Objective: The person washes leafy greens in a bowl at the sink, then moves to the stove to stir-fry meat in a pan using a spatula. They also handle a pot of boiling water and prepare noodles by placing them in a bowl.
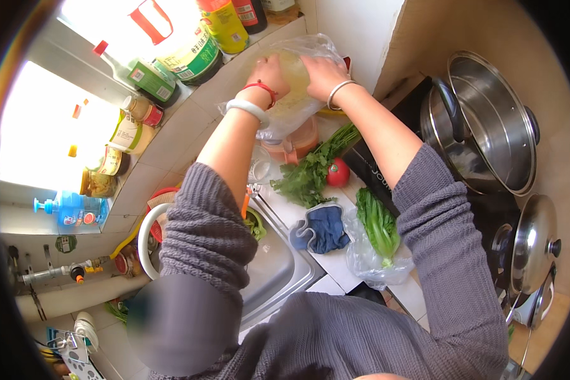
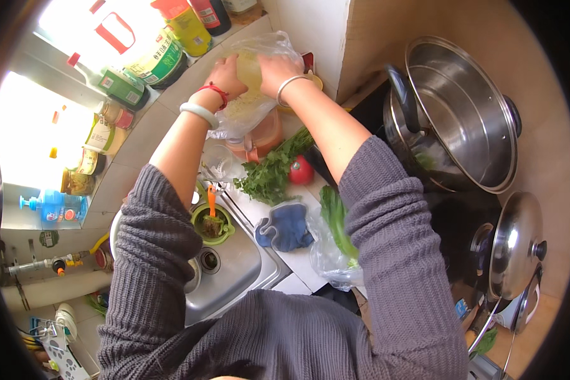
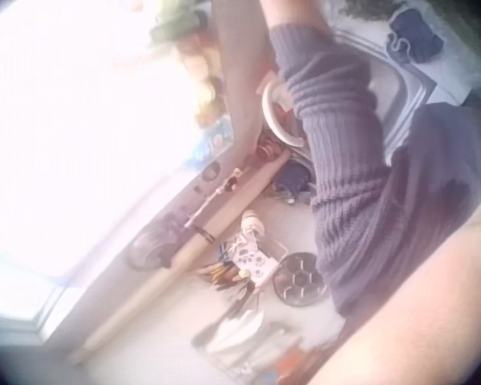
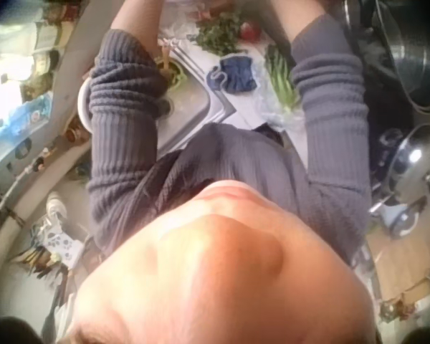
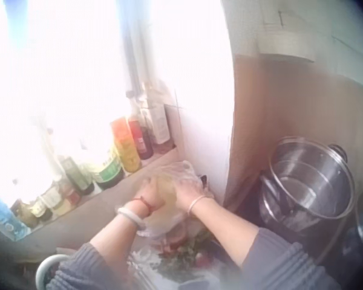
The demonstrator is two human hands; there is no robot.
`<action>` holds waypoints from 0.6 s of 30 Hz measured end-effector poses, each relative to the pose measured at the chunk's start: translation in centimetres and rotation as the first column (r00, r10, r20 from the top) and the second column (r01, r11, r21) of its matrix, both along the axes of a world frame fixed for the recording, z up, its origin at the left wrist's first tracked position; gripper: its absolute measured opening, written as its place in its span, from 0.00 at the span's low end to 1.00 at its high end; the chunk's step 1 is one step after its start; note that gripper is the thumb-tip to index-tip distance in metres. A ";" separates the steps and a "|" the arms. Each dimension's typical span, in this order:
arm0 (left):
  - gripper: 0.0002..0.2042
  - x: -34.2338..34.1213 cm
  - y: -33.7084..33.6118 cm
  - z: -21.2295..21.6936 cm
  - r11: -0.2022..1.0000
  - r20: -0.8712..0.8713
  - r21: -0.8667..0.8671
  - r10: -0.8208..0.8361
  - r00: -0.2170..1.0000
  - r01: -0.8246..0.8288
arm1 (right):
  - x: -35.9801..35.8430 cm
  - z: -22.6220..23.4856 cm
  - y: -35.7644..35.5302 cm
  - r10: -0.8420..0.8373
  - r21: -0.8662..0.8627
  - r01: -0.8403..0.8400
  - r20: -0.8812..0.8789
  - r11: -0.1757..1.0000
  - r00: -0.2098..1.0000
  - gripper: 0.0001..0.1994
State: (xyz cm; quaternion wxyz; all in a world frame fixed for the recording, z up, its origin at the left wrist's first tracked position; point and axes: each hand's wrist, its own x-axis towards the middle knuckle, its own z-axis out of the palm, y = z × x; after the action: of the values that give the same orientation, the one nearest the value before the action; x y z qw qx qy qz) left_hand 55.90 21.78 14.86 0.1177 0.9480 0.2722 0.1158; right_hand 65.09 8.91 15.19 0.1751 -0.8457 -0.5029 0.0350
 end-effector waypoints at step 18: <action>0.34 -5.8 -0.7 -2.1 0.964 -0.351 -0.262 -0.047 0.935 -0.050 | -1.7 0.9 2.0 0.060 -0.187 -0.018 0.223 0.982 0.973 0.19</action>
State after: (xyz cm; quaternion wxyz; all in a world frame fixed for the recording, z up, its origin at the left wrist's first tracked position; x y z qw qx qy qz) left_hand 50.10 21.09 12.80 0.1932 0.9285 0.3027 -0.0944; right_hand 63.43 10.89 16.04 0.0367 -0.8467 -0.5307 -0.0123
